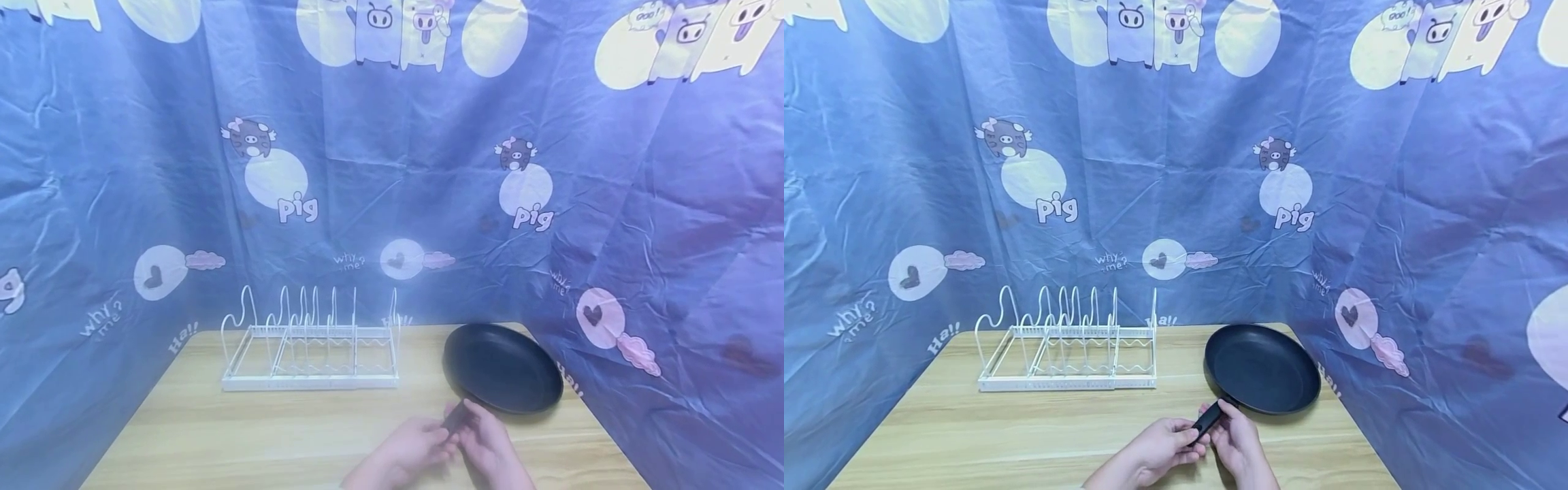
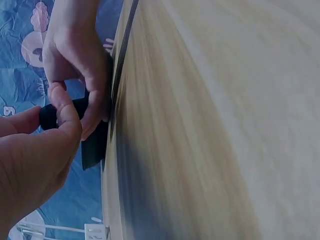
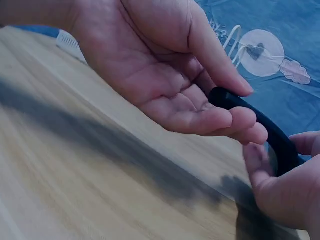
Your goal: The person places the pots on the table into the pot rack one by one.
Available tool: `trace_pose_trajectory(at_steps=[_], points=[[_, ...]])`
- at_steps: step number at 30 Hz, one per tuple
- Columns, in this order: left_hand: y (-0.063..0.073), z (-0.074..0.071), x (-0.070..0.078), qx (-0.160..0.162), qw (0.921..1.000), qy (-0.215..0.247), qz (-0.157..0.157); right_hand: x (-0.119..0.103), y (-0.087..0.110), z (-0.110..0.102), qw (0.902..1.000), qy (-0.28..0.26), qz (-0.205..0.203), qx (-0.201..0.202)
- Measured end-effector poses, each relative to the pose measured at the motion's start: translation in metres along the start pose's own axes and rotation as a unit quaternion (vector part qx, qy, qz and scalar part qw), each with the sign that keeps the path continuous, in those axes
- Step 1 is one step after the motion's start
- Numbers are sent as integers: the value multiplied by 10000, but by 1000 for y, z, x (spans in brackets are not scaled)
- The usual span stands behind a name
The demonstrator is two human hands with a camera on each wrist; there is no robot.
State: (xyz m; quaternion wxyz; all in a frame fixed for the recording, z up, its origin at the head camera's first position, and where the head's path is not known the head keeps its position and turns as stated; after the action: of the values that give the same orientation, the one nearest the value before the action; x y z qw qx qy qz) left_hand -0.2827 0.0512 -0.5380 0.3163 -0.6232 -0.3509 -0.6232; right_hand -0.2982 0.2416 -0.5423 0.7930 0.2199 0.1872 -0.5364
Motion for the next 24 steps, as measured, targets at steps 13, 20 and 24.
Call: trace_pose_trajectory(at_steps=[13,20,24], points=[[-5,11,2,291,9992,161,-242,2,-4,-13,9865,-1397,229,-818],[-1,13,13,330,9991,169,-207,1,-1,-9,9818,-1387,213,-1280],[3,13,19,388,9989,186,-194,2,3,-3,9700,-1883,406,-1485]])
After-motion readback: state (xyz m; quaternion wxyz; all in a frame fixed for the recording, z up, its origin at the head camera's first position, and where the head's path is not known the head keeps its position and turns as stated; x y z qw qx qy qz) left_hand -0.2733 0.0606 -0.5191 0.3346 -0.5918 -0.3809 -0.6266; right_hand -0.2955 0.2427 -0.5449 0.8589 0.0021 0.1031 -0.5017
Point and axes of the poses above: each hand's wrist, its own y-axis away from the middle knuckle, its own z-axis out of the palm, x = y × z, the point moved 2 cm from there along -y, towards the middle knuckle, and after that the axes turned 14 degrees about -y, right-handed, at the moved point
